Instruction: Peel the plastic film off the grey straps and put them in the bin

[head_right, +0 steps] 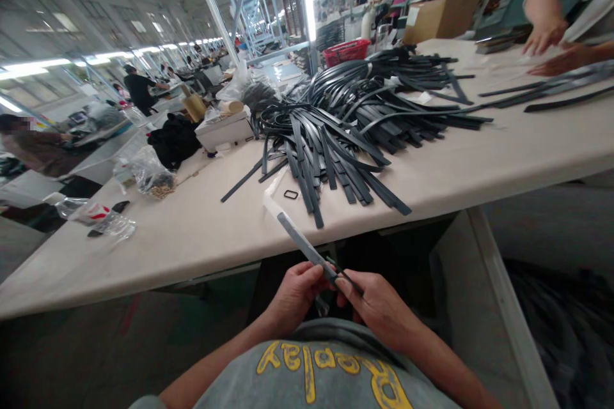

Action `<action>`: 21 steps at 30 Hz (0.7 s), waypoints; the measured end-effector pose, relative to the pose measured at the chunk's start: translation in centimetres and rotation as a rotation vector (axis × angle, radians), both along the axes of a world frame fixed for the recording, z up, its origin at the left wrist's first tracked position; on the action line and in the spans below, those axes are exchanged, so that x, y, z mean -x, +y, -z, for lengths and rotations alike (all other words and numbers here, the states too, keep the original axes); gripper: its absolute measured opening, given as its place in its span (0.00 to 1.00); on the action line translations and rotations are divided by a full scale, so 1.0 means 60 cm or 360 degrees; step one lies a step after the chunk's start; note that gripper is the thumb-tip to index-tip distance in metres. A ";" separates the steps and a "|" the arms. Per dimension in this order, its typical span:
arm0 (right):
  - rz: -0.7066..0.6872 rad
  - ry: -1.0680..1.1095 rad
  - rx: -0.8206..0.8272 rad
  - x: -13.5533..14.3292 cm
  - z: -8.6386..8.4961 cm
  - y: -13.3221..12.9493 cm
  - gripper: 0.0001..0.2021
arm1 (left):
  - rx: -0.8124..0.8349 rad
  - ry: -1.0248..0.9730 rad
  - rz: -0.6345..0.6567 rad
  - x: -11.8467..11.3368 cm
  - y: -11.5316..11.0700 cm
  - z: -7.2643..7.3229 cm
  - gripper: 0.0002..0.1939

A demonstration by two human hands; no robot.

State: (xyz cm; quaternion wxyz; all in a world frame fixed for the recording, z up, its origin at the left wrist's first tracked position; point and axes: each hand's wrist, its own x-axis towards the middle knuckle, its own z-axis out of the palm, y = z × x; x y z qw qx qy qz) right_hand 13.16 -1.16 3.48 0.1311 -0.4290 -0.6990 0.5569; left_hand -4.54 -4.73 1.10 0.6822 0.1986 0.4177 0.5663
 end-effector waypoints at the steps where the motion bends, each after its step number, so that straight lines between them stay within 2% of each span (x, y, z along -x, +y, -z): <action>1: -0.0059 -0.0024 -0.0010 -0.005 -0.001 0.000 0.27 | 0.0007 0.0006 -0.0073 0.008 0.002 0.000 0.13; 3: -0.0152 -0.0085 -0.0010 -0.023 0.003 -0.004 0.27 | 0.0050 0.0002 -0.0231 0.026 0.006 0.003 0.14; 5: -0.0168 -0.0117 0.0035 -0.035 0.009 -0.009 0.28 | 0.0082 0.0007 -0.0298 0.037 0.006 0.009 0.14; 8: -0.0142 -0.0107 0.0019 -0.024 0.010 -0.010 0.28 | 0.0059 0.0081 -0.0146 0.028 0.001 0.010 0.13; 11: -0.0116 -0.0037 -0.0100 0.009 -0.002 0.001 0.26 | -0.0072 0.0083 0.0077 0.011 -0.006 -0.001 0.12; 13: -0.0157 0.0004 -0.0130 0.026 -0.012 0.009 0.26 | -0.0124 0.0057 0.0078 0.012 -0.008 -0.011 0.12; 16: -0.0313 -0.0009 -0.0102 0.037 -0.018 0.015 0.25 | -0.0090 -0.0071 0.0047 0.034 -0.011 -0.014 0.10; 19: -0.0427 -0.0024 -0.0099 0.052 -0.019 0.018 0.24 | 0.0008 -0.0285 0.0116 0.063 -0.014 -0.011 0.06; 21: -0.0499 -0.0011 -0.0128 0.071 -0.025 0.021 0.23 | 0.0009 -0.0148 0.0069 0.083 -0.022 -0.014 0.06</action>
